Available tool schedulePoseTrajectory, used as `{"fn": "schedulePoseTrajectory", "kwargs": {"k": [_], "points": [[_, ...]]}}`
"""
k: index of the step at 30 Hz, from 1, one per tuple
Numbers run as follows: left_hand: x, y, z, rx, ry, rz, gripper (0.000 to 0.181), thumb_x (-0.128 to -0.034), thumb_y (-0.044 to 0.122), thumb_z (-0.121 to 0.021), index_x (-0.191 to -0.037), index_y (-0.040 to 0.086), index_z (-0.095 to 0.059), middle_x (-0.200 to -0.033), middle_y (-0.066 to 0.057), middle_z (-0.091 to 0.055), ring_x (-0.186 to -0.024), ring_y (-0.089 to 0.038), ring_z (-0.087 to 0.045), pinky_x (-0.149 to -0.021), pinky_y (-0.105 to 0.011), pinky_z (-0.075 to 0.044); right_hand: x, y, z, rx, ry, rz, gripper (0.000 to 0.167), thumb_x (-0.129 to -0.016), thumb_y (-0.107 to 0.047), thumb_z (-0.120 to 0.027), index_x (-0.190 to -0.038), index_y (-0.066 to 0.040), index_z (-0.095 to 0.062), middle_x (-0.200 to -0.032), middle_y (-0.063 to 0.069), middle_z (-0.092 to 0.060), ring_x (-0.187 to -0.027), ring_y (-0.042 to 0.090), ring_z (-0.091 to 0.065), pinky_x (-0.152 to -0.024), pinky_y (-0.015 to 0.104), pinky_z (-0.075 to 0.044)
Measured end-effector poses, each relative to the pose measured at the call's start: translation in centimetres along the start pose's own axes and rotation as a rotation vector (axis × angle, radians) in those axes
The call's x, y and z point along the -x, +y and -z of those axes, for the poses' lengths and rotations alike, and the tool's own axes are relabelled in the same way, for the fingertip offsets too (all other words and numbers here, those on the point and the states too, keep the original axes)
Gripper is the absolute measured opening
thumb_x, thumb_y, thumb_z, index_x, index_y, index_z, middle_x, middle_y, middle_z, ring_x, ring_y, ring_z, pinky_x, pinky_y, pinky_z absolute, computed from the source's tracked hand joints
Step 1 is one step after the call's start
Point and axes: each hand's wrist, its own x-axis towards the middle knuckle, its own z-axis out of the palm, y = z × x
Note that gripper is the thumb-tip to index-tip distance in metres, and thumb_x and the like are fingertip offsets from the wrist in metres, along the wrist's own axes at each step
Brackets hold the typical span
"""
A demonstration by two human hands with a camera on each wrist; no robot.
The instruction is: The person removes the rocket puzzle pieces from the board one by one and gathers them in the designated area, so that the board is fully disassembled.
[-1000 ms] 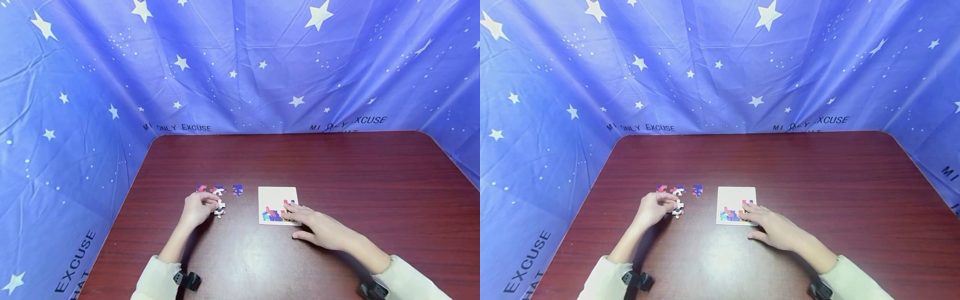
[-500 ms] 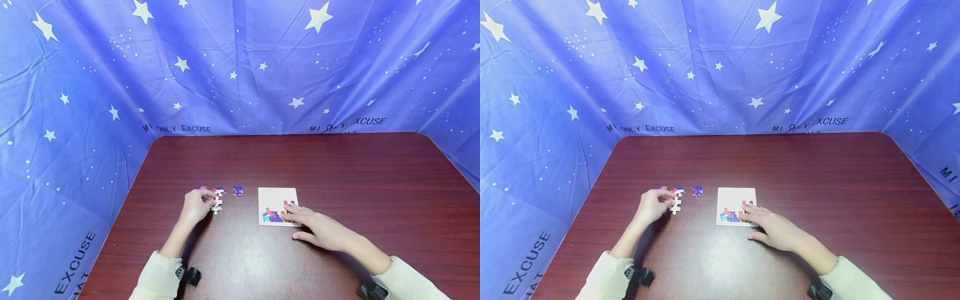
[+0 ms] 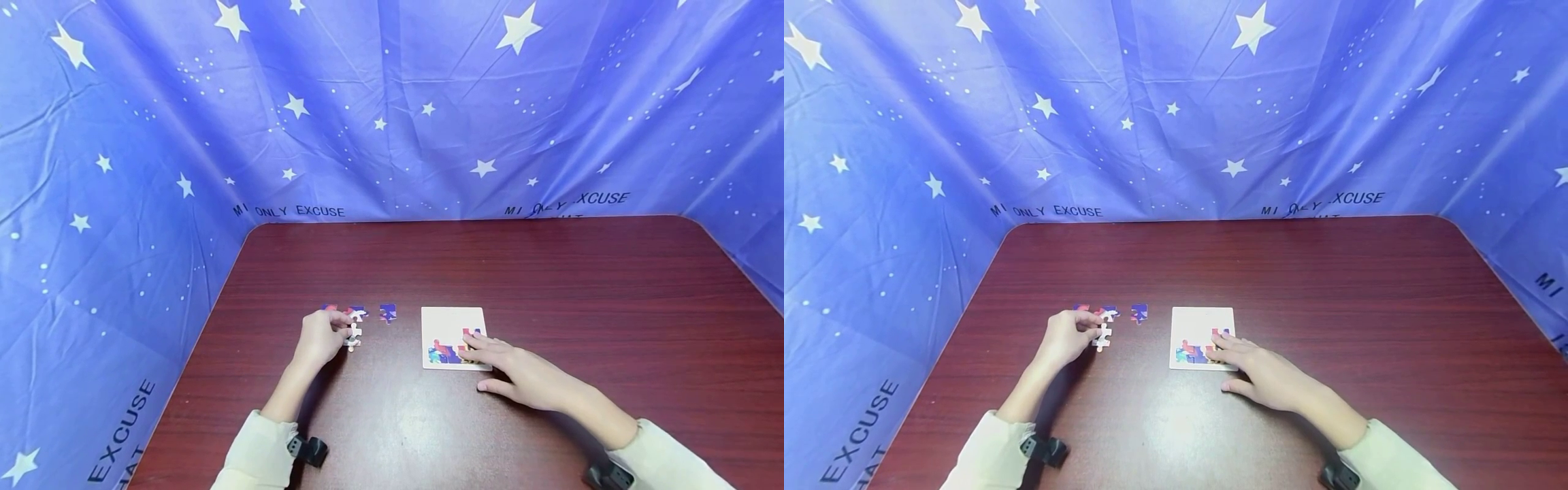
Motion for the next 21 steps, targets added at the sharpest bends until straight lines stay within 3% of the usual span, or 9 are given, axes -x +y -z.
{"fn": "schedulePoseTrajectory", "kwargs": {"k": [5,11,17,21], "points": [[0.0,-0.1,-0.1,0.004,0.001,-0.005,0.013,-0.0749,0.0,-0.075,-0.088,0.002,-0.075,-0.075,-0.011,-0.075,-0.07,-0.018,-0.071,-0.07,-0.033,-0.055,0.0,-0.1,0.1,0.006,-0.014,-0.012,0.048,-0.088,-0.031,-0.068,-0.133,-0.016,-0.058,-0.145,0.009,-0.051,-0.132,0.031,-0.05,-0.102,0.043,-0.045],[0.0,0.2,-0.1,0.031,0.0,-0.009,0.013,-0.0755,-0.002,-0.073,-0.089,0.0,-0.075,-0.078,-0.012,-0.075,-0.07,-0.018,-0.071,-0.067,-0.028,-0.055,-0.2,-0.3,0.2,0.02,-0.035,-0.032,0.048,-0.088,-0.031,-0.068,-0.133,-0.017,-0.057,-0.146,0.008,-0.05,-0.133,0.032,-0.049,-0.102,0.049,-0.043],[0.0,1.6,-0.4,0.157,-0.06,0.014,0.015,-0.0785,-0.005,-0.069,-0.094,-0.004,-0.072,-0.081,-0.016,-0.074,-0.062,-0.02,-0.07,-0.052,-0.023,-0.054,-0.3,-0.6,0.2,0.015,-0.046,-0.063,0.047,-0.089,-0.033,-0.066,-0.133,-0.018,-0.057,-0.148,0.007,-0.048,-0.134,0.031,-0.047,-0.103,0.049,-0.043],[0.0,3.0,-0.7,0.109,-0.077,-0.039,0.015,-0.0792,0.0,-0.071,-0.094,0.001,-0.074,-0.081,-0.012,-0.075,-0.066,-0.016,-0.069,-0.057,-0.024,-0.054,-0.4,-0.7,0.2,0.016,-0.037,-0.076,0.046,-0.089,-0.032,-0.067,-0.131,-0.017,-0.059,-0.147,0.007,-0.05,-0.134,0.03,-0.048,-0.102,0.047,-0.044]]}}
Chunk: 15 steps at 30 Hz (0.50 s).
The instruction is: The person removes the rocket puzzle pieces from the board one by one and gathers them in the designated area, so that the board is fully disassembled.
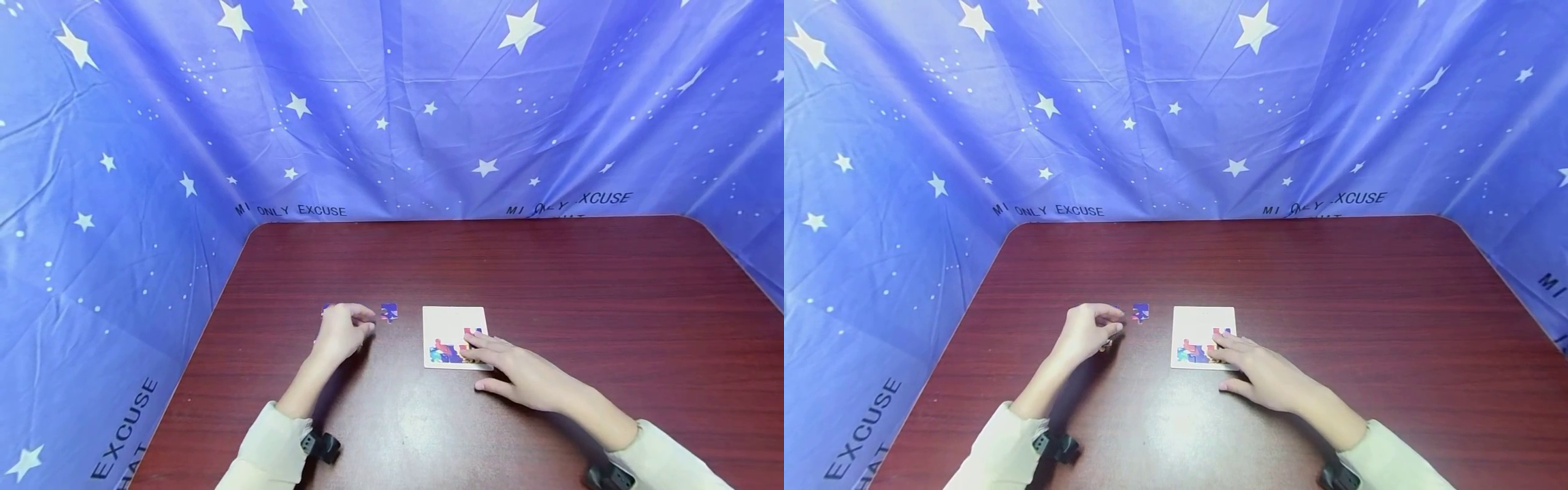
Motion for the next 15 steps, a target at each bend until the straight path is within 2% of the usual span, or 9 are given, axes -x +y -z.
{"fn": "schedulePoseTrajectory", "kwargs": {"k": [3,10,15], "points": [[-0.2,1.0,-0.5,-0.039,-0.012,-0.047,0.014,-0.0793,0.003,-0.072,-0.093,0.003,-0.075,-0.082,-0.009,-0.076,-0.072,-0.014,-0.069,-0.065,-0.025,-0.055,-0.2,0.0,0.0,0.002,0.013,-0.012,0.045,-0.088,-0.032,-0.068,-0.13,-0.016,-0.06,-0.145,0.007,-0.052,-0.133,0.029,-0.049,-0.102,0.046,-0.045],[-0.8,3.3,-1.8,-0.018,-0.081,-0.094,0.016,-0.0812,0.005,-0.072,-0.096,0.002,-0.074,-0.083,-0.009,-0.075,-0.073,-0.015,-0.069,-0.069,-0.026,-0.055,-0.4,0.1,0.0,0.021,0.053,-0.03,0.046,-0.085,-0.03,-0.071,-0.127,-0.012,-0.063,-0.137,0.006,-0.059,-0.128,0.027,-0.054,-0.101,0.046,-0.047],[-1.1,4.4,-3.0,0.0,-0.141,-0.115,0.016,-0.0827,0.008,-0.071,-0.098,0.003,-0.074,-0.085,-0.009,-0.075,-0.07,-0.013,-0.069,-0.071,-0.026,-0.055,-0.3,0.3,-0.1,0.026,0.078,-0.026,0.045,-0.085,-0.029,-0.072,-0.126,-0.012,-0.063,-0.134,0.006,-0.061,-0.125,0.026,-0.056,-0.101,0.045,-0.046]]}}
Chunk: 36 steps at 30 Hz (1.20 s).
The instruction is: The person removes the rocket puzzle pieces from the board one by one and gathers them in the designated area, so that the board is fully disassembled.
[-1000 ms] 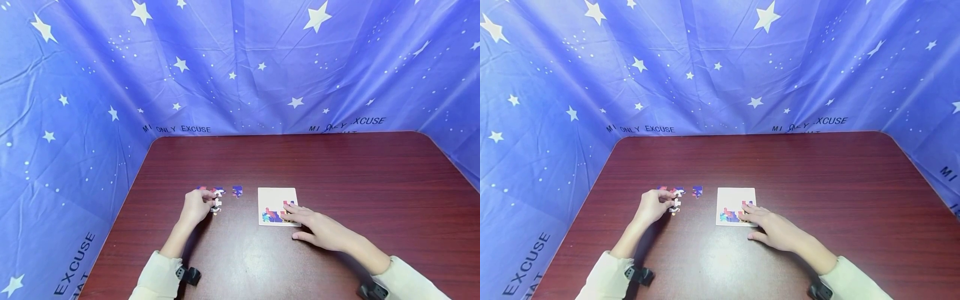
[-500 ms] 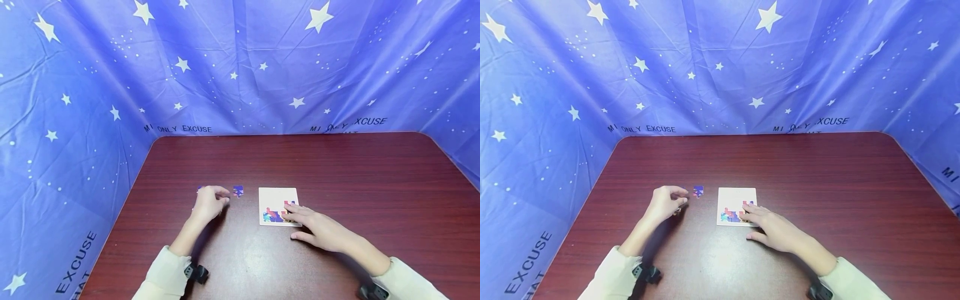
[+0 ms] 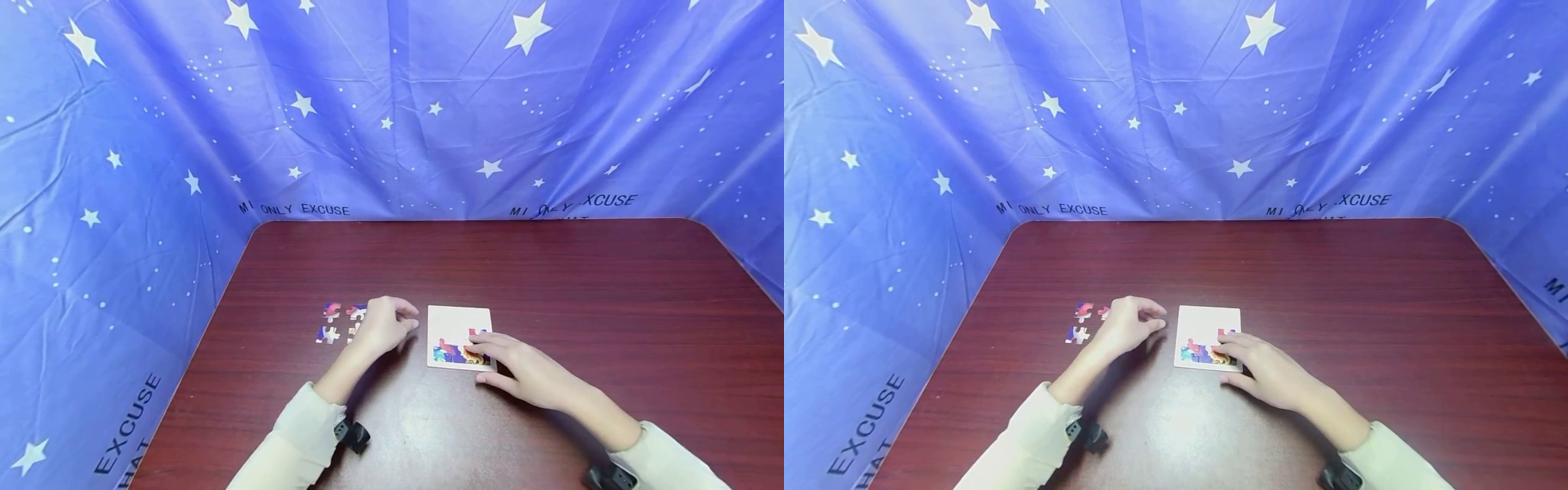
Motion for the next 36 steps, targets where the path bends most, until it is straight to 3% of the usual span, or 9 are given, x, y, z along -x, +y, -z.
{"fn": "schedulePoseTrajectory", "kwargs": {"k": [8,15,26,36], "points": [[-1.1,0.8,-2.4,0.015,-0.087,-0.043,0.015,-0.0824,0.01,-0.07,-0.096,0.003,-0.074,-0.085,-0.009,-0.075,-0.074,-0.012,-0.067,-0.067,-0.017,-0.052,0.5,0.3,-0.1,0.018,0.062,0.022,0.042,-0.084,-0.028,-0.072,-0.124,-0.016,-0.064,-0.133,0.002,-0.062,-0.123,0.023,-0.058,-0.099,0.037,-0.045],[-1.4,1.7,-4.5,0.038,-0.152,-0.072,0.016,-0.082,0.01,-0.071,-0.096,0.003,-0.074,-0.085,-0.009,-0.075,-0.073,-0.009,-0.066,-0.064,-0.013,-0.048,1.3,0.1,-0.4,0.042,0.102,0.066,0.05,-0.083,-0.027,-0.074,-0.13,-0.015,-0.061,-0.136,0.004,-0.06,-0.123,0.024,-0.057,-0.109,0.009,-0.028],[-1.7,2.7,-6.2,0.005,-0.184,-0.077,0.015,-0.0821,0.008,-0.071,-0.096,0.003,-0.074,-0.084,-0.007,-0.074,-0.07,-0.004,-0.061,-0.064,-0.011,-0.046,2.8,-0.3,-0.7,0.07,0.091,0.178,0.059,-0.082,-0.025,-0.074,-0.137,-0.015,-0.054,-0.142,0.006,-0.055,-0.126,0.027,-0.055,-0.115,0.004,-0.009],[-1.7,3.2,-7.0,-0.031,-0.201,-0.112,0.013,-0.084,0.005,-0.067,-0.095,0.004,-0.075,-0.085,-0.006,-0.075,-0.07,-0.002,-0.06,-0.065,-0.009,-0.045,3.3,0.4,-0.4,0.07,0.09,0.195,0.054,-0.083,-0.026,-0.073,-0.134,-0.017,-0.057,-0.141,0.003,-0.056,-0.126,0.021,-0.055,-0.113,0.002,-0.01]]}}
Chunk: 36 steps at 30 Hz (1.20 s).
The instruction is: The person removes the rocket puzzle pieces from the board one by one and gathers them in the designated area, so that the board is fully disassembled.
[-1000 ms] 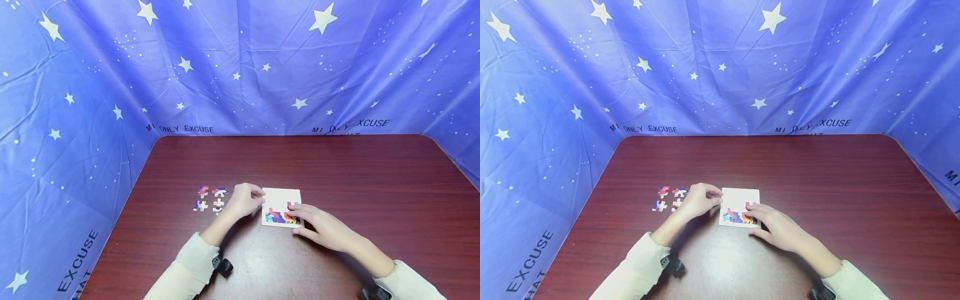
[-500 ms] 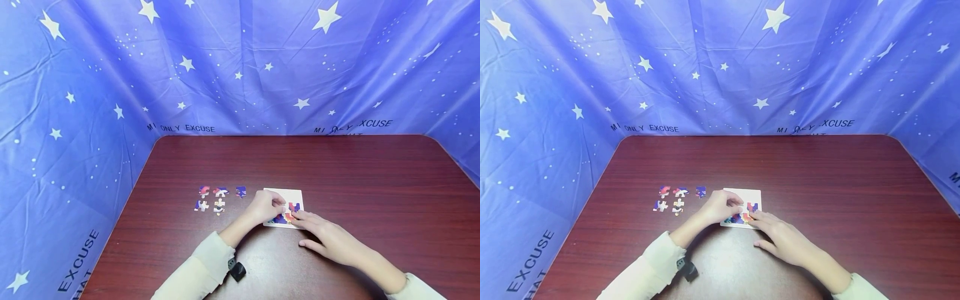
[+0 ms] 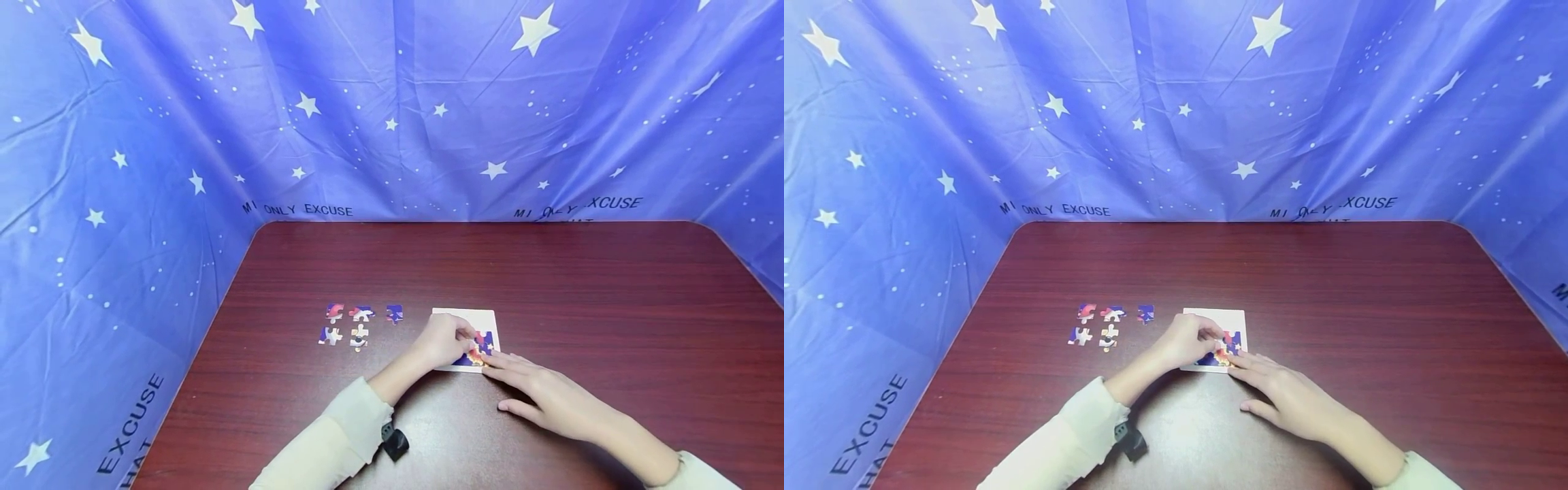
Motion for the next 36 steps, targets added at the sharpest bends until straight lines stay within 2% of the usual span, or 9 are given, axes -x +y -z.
{"fn": "schedulePoseTrajectory", "kwargs": {"k": [3,11,15,22,26,30,36], "points": [[-0.1,0.1,-0.2,-0.011,-0.009,0.002,0.014,-0.0846,0.005,-0.066,-0.095,0.005,-0.075,-0.087,-0.004,-0.076,-0.071,-0.001,-0.062,-0.066,-0.009,-0.046,0.2,0.2,0.2,-0.013,-0.001,-0.005,0.052,-0.084,-0.026,-0.073,-0.133,-0.018,-0.057,-0.141,0.002,-0.056,-0.126,0.02,-0.055,-0.112,0.001,-0.011],[-0.5,0.0,-0.6,0.081,0.01,0.05,0.013,-0.0841,0.007,-0.066,-0.093,0.006,-0.075,-0.086,-0.005,-0.076,-0.07,-0.002,-0.065,-0.063,-0.009,-0.046,0.4,0.5,0.6,-0.047,-0.032,-0.033,0.046,-0.085,-0.027,-0.072,-0.129,-0.018,-0.061,-0.138,0.004,-0.059,-0.124,0.025,-0.058,-0.112,0.001,-0.01],[-0.7,-0.2,-0.7,0.116,0.03,0.08,0.012,-0.0833,0.008,-0.067,-0.093,0.008,-0.076,-0.084,-0.004,-0.076,-0.066,0.001,-0.062,-0.059,-0.01,-0.045,0.3,0.7,0.8,-0.059,-0.038,-0.012,0.05,-0.085,-0.026,-0.072,-0.132,-0.016,-0.058,-0.138,0.005,-0.058,-0.126,0.023,-0.057,-0.112,0.001,-0.011],[-0.6,-0.2,-0.7,0.159,0.03,0.129,0.014,-0.0846,0.012,-0.068,-0.096,0.01,-0.076,-0.083,-0.003,-0.076,-0.065,0.001,-0.057,-0.058,-0.012,-0.045,0.2,1.0,0.9,-0.089,-0.037,0.029,0.054,-0.085,-0.021,-0.072,-0.135,-0.014,-0.056,-0.14,0.006,-0.057,-0.132,0.015,-0.051,-0.112,0.001,-0.013],[-0.6,0.0,-0.6,0.183,0.033,0.149,0.017,-0.0852,0.011,-0.066,-0.099,0.009,-0.075,-0.085,-0.004,-0.075,-0.068,0.001,-0.058,-0.06,-0.012,-0.045,0.1,1.1,0.9,-0.08,-0.058,0.019,0.052,-0.086,-0.023,-0.07,-0.135,-0.014,-0.056,-0.138,0.004,-0.058,-0.128,0.02,-0.055,-0.113,0.002,-0.011],[-0.6,0.2,-0.7,0.161,0.044,0.16,0.017,-0.0854,0.013,-0.067,-0.099,0.01,-0.076,-0.085,-0.003,-0.076,-0.069,0.001,-0.058,-0.061,-0.013,-0.045,0.1,1.1,1.0,-0.083,-0.088,-0.002,0.05,-0.09,-0.026,-0.067,-0.137,-0.016,-0.054,-0.138,0.001,-0.058,-0.125,0.025,-0.057,-0.112,0.001,-0.009],[-0.6,0.2,-0.8,0.193,0.062,0.165,0.016,-0.0844,0.011,-0.067,-0.097,0.01,-0.076,-0.082,-0.003,-0.075,-0.067,0.001,-0.055,-0.06,-0.013,-0.045,0.1,1.0,0.9,-0.085,-0.077,-0.002,0.049,-0.088,-0.025,-0.068,-0.135,-0.015,-0.056,-0.137,0.001,-0.06,-0.123,0.026,-0.058,-0.112,0.001,-0.01]]}}
